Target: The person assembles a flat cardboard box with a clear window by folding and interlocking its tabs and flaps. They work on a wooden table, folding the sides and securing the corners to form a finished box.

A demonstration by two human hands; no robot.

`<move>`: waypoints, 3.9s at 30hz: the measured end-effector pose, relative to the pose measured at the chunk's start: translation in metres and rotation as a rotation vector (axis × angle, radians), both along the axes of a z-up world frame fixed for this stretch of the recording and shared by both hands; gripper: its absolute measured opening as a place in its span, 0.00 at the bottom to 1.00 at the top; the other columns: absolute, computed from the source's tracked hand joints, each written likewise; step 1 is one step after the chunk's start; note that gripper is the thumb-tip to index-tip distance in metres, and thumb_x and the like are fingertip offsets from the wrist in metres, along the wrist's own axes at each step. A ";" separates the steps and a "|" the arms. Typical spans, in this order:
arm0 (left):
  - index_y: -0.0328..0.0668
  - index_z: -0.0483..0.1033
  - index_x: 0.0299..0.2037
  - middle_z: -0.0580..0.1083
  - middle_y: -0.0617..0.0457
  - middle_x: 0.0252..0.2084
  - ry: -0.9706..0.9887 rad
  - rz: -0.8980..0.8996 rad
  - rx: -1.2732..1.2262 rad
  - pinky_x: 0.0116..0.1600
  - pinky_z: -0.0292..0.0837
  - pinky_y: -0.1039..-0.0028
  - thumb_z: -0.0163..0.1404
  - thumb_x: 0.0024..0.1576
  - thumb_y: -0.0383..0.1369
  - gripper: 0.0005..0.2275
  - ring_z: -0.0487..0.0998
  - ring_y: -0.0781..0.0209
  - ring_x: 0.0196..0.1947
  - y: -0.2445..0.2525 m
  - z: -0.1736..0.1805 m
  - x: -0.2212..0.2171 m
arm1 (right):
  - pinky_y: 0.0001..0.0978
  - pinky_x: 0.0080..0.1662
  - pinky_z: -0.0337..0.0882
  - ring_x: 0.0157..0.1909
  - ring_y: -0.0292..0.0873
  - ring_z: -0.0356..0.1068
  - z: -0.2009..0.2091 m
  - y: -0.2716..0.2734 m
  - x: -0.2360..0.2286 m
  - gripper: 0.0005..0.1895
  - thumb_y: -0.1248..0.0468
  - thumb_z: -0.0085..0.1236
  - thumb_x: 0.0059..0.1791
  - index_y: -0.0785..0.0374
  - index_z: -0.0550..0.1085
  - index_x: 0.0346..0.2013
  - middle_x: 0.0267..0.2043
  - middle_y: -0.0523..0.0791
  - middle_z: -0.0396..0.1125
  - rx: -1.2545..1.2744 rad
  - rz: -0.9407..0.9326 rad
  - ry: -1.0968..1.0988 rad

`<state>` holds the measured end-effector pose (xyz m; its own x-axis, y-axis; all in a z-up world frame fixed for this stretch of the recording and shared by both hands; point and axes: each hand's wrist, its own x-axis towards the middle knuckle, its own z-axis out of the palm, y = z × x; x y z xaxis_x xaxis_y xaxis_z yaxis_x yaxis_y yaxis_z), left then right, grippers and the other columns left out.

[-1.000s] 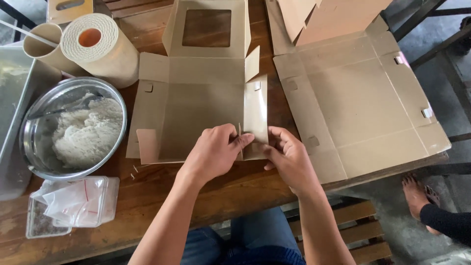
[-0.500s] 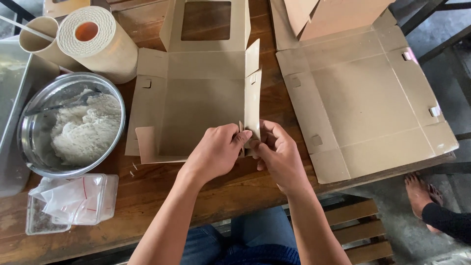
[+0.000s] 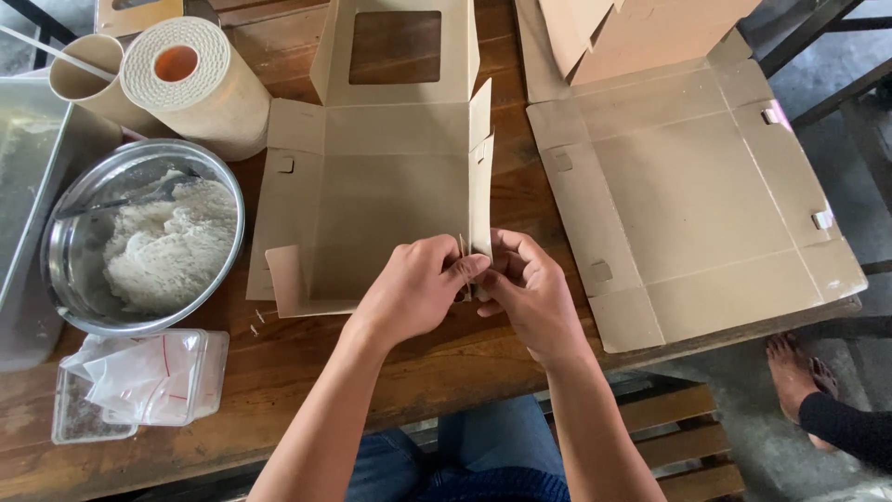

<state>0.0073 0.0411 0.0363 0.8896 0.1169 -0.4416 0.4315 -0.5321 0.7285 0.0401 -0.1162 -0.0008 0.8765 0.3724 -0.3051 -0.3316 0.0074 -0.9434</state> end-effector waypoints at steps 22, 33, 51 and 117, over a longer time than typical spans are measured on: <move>0.34 0.76 0.39 0.73 0.46 0.26 0.113 -0.108 -0.062 0.30 0.70 0.67 0.43 0.61 0.34 0.11 0.70 0.58 0.26 0.004 -0.018 0.016 | 0.44 0.35 0.84 0.32 0.46 0.76 -0.005 -0.015 0.005 0.10 0.71 0.64 0.46 0.74 0.77 0.40 0.29 0.51 0.68 0.027 -0.047 0.044; 0.31 0.74 0.44 0.68 0.49 0.24 0.181 -0.185 -0.082 0.25 0.64 0.73 0.37 0.63 0.29 0.12 0.63 0.62 0.19 0.007 -0.014 0.021 | 0.45 0.36 0.84 0.33 0.47 0.76 -0.009 -0.022 0.006 0.13 0.63 0.64 0.50 0.73 0.76 0.38 0.30 0.53 0.70 -0.016 0.019 0.105; 0.49 0.76 0.55 0.77 0.50 0.54 -0.371 0.179 0.501 0.56 0.68 0.55 0.47 0.62 0.43 0.16 0.71 0.46 0.57 0.048 0.022 -0.066 | 0.31 0.35 0.68 0.27 0.35 0.68 0.039 -0.031 0.029 0.10 0.53 0.50 0.55 0.51 0.72 0.34 0.27 0.38 0.73 -1.081 0.329 -0.270; 0.34 0.72 0.51 0.76 0.48 0.36 -0.316 0.695 -0.805 0.48 0.81 0.67 0.59 0.54 0.29 0.17 0.76 0.63 0.36 0.039 -0.070 -0.069 | 0.42 0.36 0.69 0.28 0.45 0.65 0.051 0.069 0.003 0.15 0.54 0.54 0.56 0.60 0.76 0.31 0.20 0.49 0.65 -0.711 0.634 -0.398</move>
<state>-0.0612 0.0797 -0.0336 0.8276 0.4154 -0.3776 0.1855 0.4324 0.8824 0.0436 -0.0476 0.0505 0.6675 0.6483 -0.3661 0.2576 -0.6625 -0.7034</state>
